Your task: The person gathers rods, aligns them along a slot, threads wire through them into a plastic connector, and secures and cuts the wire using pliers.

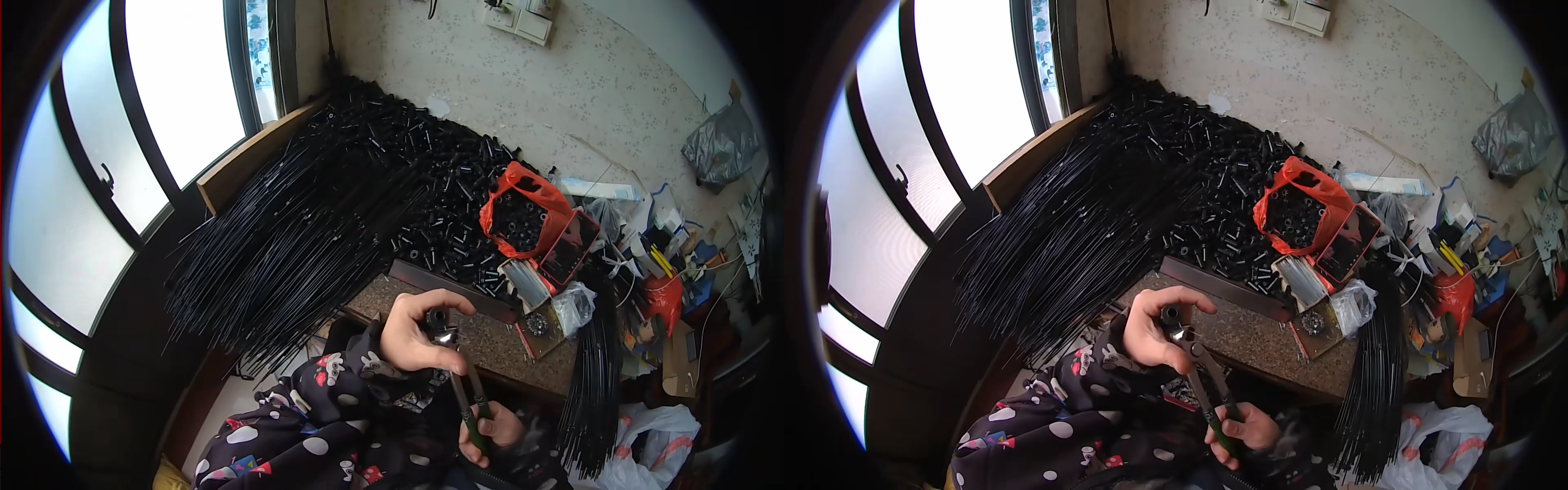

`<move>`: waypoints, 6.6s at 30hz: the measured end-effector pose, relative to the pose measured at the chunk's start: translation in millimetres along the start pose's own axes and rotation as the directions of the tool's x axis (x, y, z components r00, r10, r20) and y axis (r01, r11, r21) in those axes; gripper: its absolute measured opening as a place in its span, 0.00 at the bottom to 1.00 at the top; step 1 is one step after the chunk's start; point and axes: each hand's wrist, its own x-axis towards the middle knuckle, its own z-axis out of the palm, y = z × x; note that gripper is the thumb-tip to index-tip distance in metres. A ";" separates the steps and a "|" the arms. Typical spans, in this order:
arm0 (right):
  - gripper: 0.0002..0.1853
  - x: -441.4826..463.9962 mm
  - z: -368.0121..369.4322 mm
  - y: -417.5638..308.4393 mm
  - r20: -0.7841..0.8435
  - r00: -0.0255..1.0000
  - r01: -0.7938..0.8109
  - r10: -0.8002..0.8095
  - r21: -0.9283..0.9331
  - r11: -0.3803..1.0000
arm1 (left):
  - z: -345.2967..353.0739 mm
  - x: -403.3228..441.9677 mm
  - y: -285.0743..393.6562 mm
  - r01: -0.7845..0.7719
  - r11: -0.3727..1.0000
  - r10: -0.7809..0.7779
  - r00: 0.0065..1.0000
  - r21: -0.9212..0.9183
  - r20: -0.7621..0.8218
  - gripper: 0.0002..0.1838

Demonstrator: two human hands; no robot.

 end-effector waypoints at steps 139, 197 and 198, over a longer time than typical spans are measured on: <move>0.21 -12.6 16.9 -12.0 -0.180 0.984 -0.037 -0.003 -0.221 0.975 | 17.8 -11.3 4.9 0.091 0.996 -0.088 0.991 0.026 -0.106 0.16; 0.25 -203.1 -215.2 -26.6 -0.293 -0.091 -0.678 -0.952 -0.682 0.275 | -24.6 9.7 -41.8 0.262 0.706 -0.582 0.743 0.658 0.329 0.23; 0.27 -230.8 -259.1 -15.4 -0.404 -0.072 -0.738 -0.912 -0.593 0.321 | -34.9 5.0 -49.7 0.271 0.625 -0.635 0.722 0.732 0.275 0.21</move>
